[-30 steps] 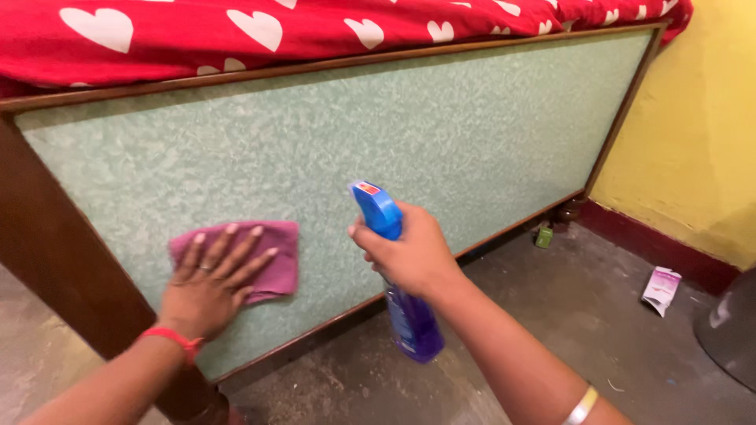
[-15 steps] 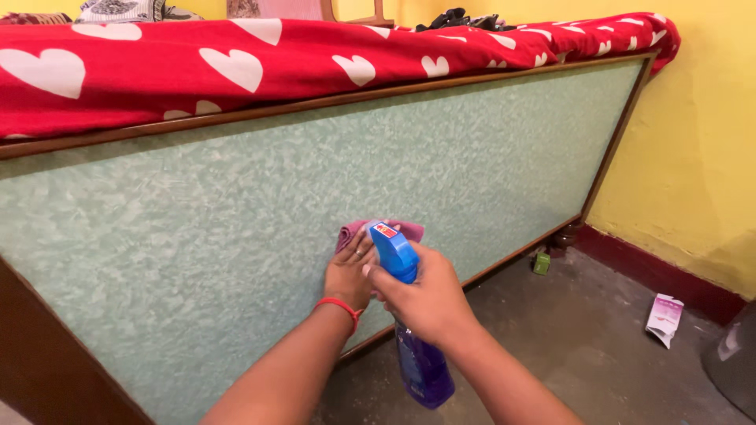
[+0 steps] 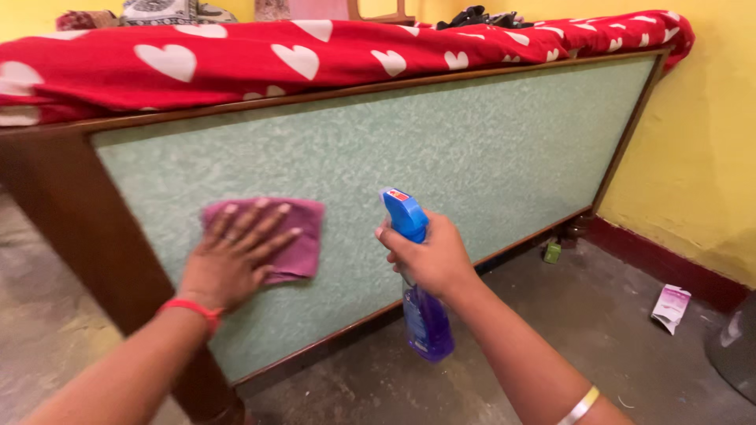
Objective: The person wipes the side panel of a wooden bed frame using a purple cloth and a spray bottle. They repeatedly spray the surface and wipe it down, moving along the length of the panel.
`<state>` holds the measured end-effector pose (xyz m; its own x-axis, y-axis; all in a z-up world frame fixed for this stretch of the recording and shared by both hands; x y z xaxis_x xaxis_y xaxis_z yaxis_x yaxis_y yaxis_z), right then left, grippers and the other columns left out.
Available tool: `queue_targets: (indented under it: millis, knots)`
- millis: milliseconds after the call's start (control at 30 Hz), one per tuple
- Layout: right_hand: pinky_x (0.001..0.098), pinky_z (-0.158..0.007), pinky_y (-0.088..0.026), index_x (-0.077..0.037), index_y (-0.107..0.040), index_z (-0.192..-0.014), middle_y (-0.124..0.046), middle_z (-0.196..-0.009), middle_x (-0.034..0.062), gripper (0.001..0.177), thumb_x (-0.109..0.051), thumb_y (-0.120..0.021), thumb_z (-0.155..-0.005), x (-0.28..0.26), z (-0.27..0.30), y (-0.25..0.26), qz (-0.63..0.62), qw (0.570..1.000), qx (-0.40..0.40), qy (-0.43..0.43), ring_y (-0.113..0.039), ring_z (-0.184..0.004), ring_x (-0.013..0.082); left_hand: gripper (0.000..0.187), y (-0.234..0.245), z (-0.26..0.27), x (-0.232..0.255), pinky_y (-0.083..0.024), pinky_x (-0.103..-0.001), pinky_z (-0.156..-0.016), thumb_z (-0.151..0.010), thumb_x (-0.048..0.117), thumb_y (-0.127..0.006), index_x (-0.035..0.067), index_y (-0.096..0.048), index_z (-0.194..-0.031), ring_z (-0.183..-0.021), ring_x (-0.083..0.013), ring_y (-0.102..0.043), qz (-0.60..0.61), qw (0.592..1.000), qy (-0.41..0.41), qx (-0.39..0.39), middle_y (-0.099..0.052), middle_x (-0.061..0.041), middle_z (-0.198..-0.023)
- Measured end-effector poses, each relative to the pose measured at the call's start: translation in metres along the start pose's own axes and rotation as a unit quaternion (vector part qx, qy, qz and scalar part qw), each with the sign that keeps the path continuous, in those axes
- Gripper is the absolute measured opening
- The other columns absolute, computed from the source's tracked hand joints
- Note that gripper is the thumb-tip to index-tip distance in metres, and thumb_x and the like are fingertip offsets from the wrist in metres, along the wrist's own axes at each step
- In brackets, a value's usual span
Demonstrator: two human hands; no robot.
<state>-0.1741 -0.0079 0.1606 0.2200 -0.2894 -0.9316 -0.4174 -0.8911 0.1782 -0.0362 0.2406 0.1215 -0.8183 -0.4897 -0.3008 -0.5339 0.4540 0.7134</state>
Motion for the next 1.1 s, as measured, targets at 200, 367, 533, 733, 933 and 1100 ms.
queue_targets:
  millis: [200, 367, 533, 733, 933, 1100]
  knots:
    - [0.0315, -0.056, -0.056, -0.006, -0.069, -0.091, -0.068, -0.073, 0.0025, 0.021, -0.024, -0.077, -0.084, -0.015, 0.012, -0.031, -0.050, 0.998, -0.025, 0.004, -0.066, -0.062, 0.0118, 0.069, 0.069, 0.037, -0.026, 0.004, -0.045, -0.124, -0.098, 0.058, -0.035, 0.047, -0.009, -0.161, -0.157, -0.0134, 0.000, -0.388, 0.880, 0.091, -0.261, -0.001, 0.012, -0.172]
    - [0.0303, -0.055, -0.056, -0.006, -0.070, -0.090, -0.067, -0.071, 0.0027, 0.020, -0.025, -0.076, -0.085, -0.013, 0.009, -0.032, -0.051, 0.998, -0.028, 0.010, -0.066, -0.061, 0.0114, 0.071, 0.054, 0.023, -0.020, 0.006, -0.048, -0.123, -0.097, 0.061, -0.034, 0.047, -0.007, -0.161, -0.157, -0.0189, 0.004, -0.355, 0.880, 0.160, -0.272, 0.002, 0.009, -0.172]
    - [0.0295, -0.055, -0.055, -0.007, -0.070, -0.090, -0.067, -0.070, 0.0010, 0.018, -0.024, -0.076, -0.085, 0.001, -0.004, -0.010, -0.034, 0.999, -0.018, -0.005, -0.065, -0.060, 0.0101, 0.072, 0.003, -0.002, -0.013, 0.009, -0.058, -0.120, -0.099, 0.063, -0.033, 0.042, -0.009, -0.164, -0.158, -0.0309, 0.010, -0.307, 0.902, 0.224, -0.203, 0.004, 0.000, -0.175]
    - [0.0289, -0.055, -0.055, -0.006, -0.071, -0.090, -0.067, -0.069, 0.0007, 0.018, -0.023, -0.074, -0.086, 0.032, -0.025, 0.024, 0.016, 1.000, -0.001, -0.019, -0.064, -0.060, 0.0089, 0.077, -0.088, -0.080, 0.032, 0.014, -0.055, -0.120, -0.099, 0.060, -0.039, 0.040, -0.007, -0.166, -0.157, -0.0286, 0.011, -0.286, 0.934, 0.163, -0.141, 0.005, 0.002, -0.175]
    - [0.0292, -0.054, -0.054, -0.006, -0.071, -0.089, -0.067, -0.067, 0.0014, 0.019, -0.024, -0.076, -0.085, 0.059, -0.046, 0.064, 0.044, 0.997, 0.054, -0.027, -0.064, -0.058, 0.0098, 0.082, -0.159, -0.167, 0.086, 0.015, -0.052, -0.119, -0.096, 0.053, -0.047, 0.036, -0.006, -0.165, -0.156, -0.0244, 0.011, -0.282, 0.947, 0.086, -0.130, 0.006, 0.004, -0.173]
    - [0.0291, -0.053, -0.051, -0.007, -0.069, -0.089, -0.066, -0.067, 0.0019, 0.018, -0.023, -0.074, -0.086, 0.063, -0.054, 0.067, 0.014, 0.994, 0.101, -0.031, -0.062, -0.058, 0.0106, 0.079, -0.138, -0.158, 0.083, 0.010, -0.045, -0.123, -0.094, 0.046, -0.052, 0.035, -0.018, -0.164, -0.157, -0.0193, 0.002, -0.296, 0.951, 0.018, -0.084, -0.004, 0.004, -0.173]
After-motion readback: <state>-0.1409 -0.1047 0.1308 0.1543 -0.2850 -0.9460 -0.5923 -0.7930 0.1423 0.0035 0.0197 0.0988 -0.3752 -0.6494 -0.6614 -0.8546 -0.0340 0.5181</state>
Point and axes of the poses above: each hand's wrist, its own z-axis away from the middle knuckle, its own y-axis out of the back of the hand, x = y × z, the point moved 6 cm from there along -z, towards the middle knuckle
